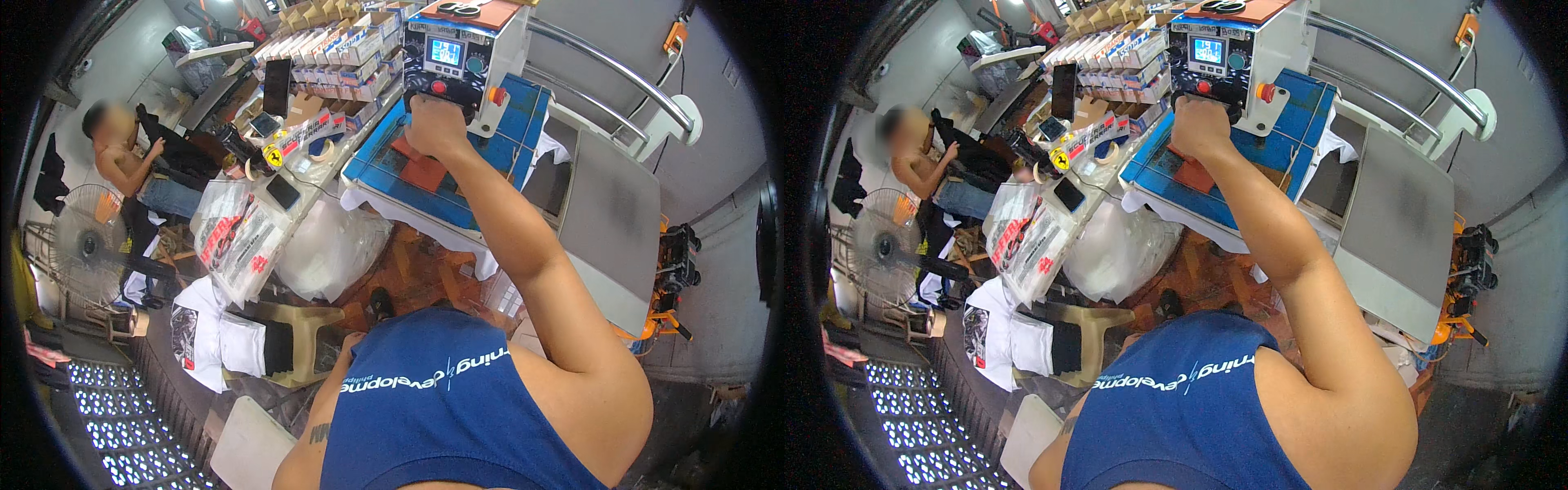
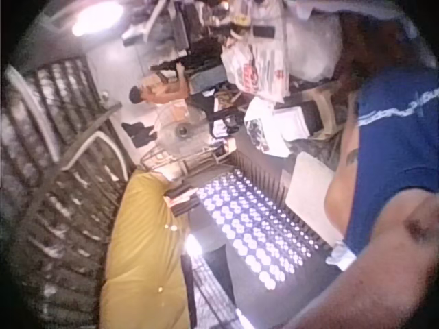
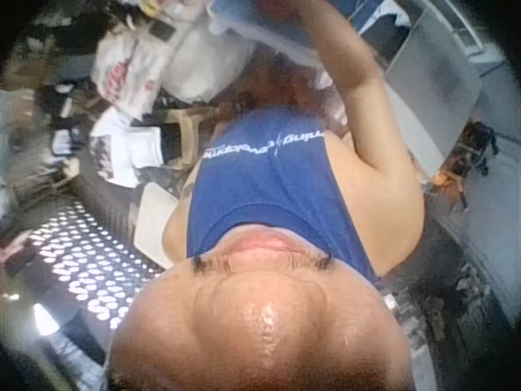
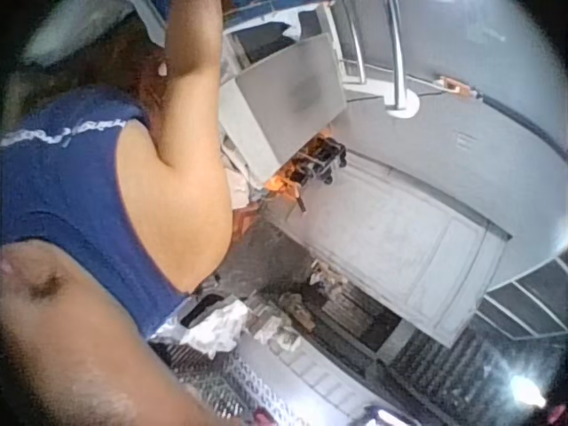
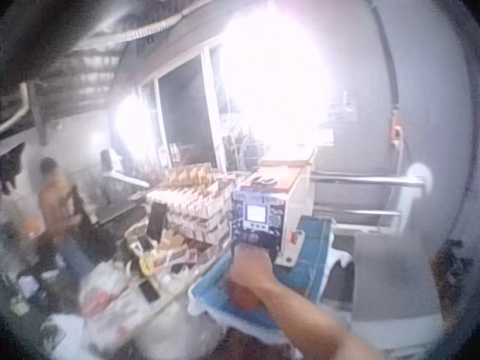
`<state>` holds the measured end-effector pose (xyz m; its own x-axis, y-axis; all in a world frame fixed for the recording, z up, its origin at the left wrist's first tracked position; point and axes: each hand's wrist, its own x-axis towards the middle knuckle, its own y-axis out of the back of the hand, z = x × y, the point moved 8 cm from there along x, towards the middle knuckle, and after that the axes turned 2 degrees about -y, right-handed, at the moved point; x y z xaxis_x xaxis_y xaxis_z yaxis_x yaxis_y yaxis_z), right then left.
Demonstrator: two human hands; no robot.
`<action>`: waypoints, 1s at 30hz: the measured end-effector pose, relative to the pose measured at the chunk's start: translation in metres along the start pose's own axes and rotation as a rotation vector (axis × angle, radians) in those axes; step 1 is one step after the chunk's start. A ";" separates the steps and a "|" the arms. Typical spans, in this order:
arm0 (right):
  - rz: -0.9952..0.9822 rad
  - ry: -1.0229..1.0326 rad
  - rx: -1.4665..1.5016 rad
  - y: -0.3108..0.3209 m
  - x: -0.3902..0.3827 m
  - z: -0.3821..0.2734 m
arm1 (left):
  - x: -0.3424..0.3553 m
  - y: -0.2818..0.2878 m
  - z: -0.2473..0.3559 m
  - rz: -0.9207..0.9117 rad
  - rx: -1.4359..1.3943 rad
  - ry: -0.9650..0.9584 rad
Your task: The person places white t-shirts onto a heat press, aligns printed transfer sheets with Ferrari graphics, and operates the press to apply the designs. They handle multiple shirts and transfers, smoothing each sheet before pressing and stacking finished shirts.
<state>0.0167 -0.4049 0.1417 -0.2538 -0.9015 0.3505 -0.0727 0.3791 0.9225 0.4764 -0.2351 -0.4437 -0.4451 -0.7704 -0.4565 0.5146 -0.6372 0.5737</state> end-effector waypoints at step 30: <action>0.340 -0.306 -0.349 0.096 -0.135 0.115 | 0.111 0.126 0.027 -0.286 0.184 0.108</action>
<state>-0.0671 -0.2227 0.1638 -0.4785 -0.6196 0.6222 0.3712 0.4994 0.7828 0.4724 -0.4007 -0.4041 -0.4668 -0.5652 -0.6802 0.2350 -0.8208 0.5207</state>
